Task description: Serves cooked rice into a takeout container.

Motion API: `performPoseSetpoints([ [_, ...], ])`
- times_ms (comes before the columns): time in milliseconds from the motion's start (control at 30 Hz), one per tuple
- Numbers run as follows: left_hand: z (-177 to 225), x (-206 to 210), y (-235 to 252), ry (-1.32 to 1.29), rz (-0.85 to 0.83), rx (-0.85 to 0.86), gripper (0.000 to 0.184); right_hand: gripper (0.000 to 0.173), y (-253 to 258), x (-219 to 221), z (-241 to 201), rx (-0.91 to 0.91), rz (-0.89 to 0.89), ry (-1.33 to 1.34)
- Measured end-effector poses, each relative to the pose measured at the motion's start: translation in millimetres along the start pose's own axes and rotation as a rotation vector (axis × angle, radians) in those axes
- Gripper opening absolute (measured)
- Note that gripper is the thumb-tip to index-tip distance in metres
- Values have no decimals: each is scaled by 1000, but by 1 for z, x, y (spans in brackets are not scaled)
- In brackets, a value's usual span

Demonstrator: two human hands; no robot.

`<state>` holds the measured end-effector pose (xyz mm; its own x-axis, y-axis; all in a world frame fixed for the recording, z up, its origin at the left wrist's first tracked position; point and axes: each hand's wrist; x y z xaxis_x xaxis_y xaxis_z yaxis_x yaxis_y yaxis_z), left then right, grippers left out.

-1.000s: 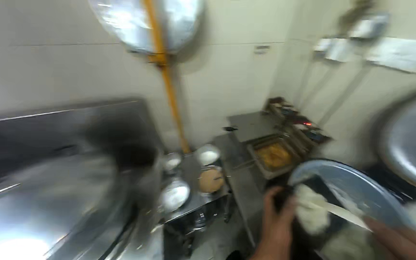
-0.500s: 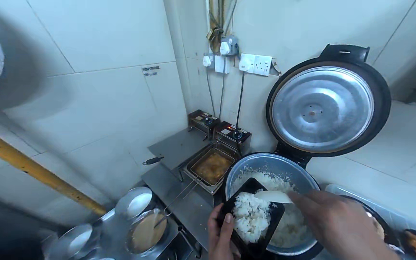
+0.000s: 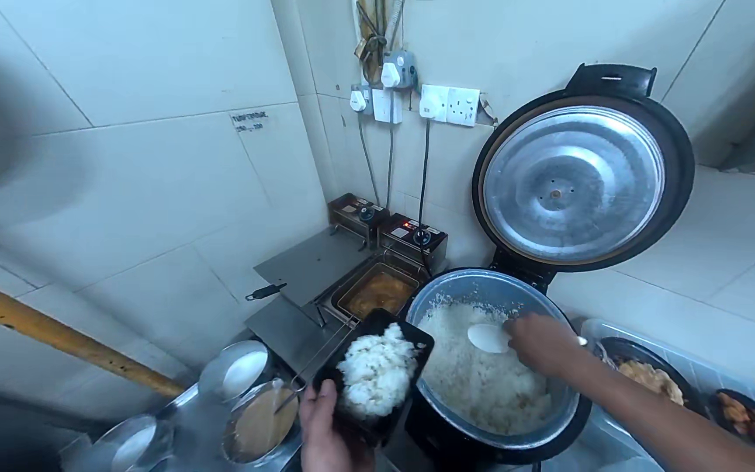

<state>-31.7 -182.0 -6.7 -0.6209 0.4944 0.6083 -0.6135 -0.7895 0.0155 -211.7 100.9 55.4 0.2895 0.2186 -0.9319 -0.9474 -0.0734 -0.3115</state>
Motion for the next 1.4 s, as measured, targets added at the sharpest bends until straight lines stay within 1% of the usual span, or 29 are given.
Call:
performPoseSetpoints([
  [67, 9, -5, 7, -4, 34, 32, 53, 30, 32, 33, -8, 17, -109, -33],
  [133, 18, -8, 10, -10, 46, 64, 49, 33, 50, 58, -14, -17, -165, -16],
  [200, 22, -14, 13, -1, 58, 92, 47, 34, 54, 73, -17, -155, -226, 42],
  [300, 21, -26, 17, -12, 58, 103, 46, 38, 41, 78, -21, -386, -337, 150],
  [367, 19, -29, 19, -21, 61, 115, 46, 39, 31, 75, -23, -454, -396, 157],
  [433, 17, -29, 19, -31, 66, 114, 46, 37, 26, 67, -21, -451, -463, 140],
  [500, 17, -24, 18, -27, 68, 97, 45, 36, 27, 59, -11, -407, -549, 190],
  [567, 16, -19, 17, -19, 49, 81, 46, 37, 25, 50, 5, -339, -603, 318],
  [600, 13, -18, 18, -14, 40, 75, 49, 37, 21, 41, 13, -303, -602, 405],
  [633, 11, -16, 17, -4, 26, 67, 53, 36, 16, 30, 22, -275, -575, 492],
  [667, 9, -13, 16, 10, 17, 57, 55, 35, 8, 15, 30, -268, -512, 577],
  [700, 7, -9, 14, 29, 3, 50, 57, 33, -2, 0, 36, -282, -412, 651],
  [733, 5, -4, 12, 40, -15, 48, 58, 30, -13, -14, 41, -305, -279, 721],
  [800, 1, 8, 5, 37, -89, 15, 56, 27, -39, -33, 42, -349, 57, 820],
  [867, -4, 23, -4, -5, -157, -56, 51, 25, -62, -39, 29, -398, 383, 795],
  [933, -11, 36, -14, -49, -223, -157, 49, 29, -80, -39, 10, -430, 558, 589],
  [1000, -17, 43, -22, -67, -285, -246, 51, 33, -90, -32, -10, -423, 655, 386],
  [1033, -19, 46, -25, -66, -304, -277, 53, 36, -92, -28, -14, -416, 698, 337],
  [1100, -19, 49, -28, -67, -307, -332, 54, 37, -100, -29, -8, -399, 765, 332],
  [1167, -18, 48, -26, -70, -311, -369, 55, 33, -111, -38, 7, -391, 762, 314],
  [1233, -16, 47, -25, -61, -338, -376, 56, 32, -121, -43, 13, -403, 708, 227],
  [1300, -15, 47, -26, -26, -380, -384, 57, 35, -122, -38, 5, -458, 680, 179],
  [1400, -15, 47, -28, -19, -451, -386, 53, 40, -122, -32, -5, -523, 723, 181],
])
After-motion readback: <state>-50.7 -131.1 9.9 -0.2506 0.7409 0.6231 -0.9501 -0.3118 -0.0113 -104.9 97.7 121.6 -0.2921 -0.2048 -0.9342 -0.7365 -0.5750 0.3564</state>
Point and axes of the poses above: each hand's wrist, its own y-axis towards the middle knuckle, its own x-axis out of the palm, z = x × y, and after that the axes turned 13 degrees about x, right-handed
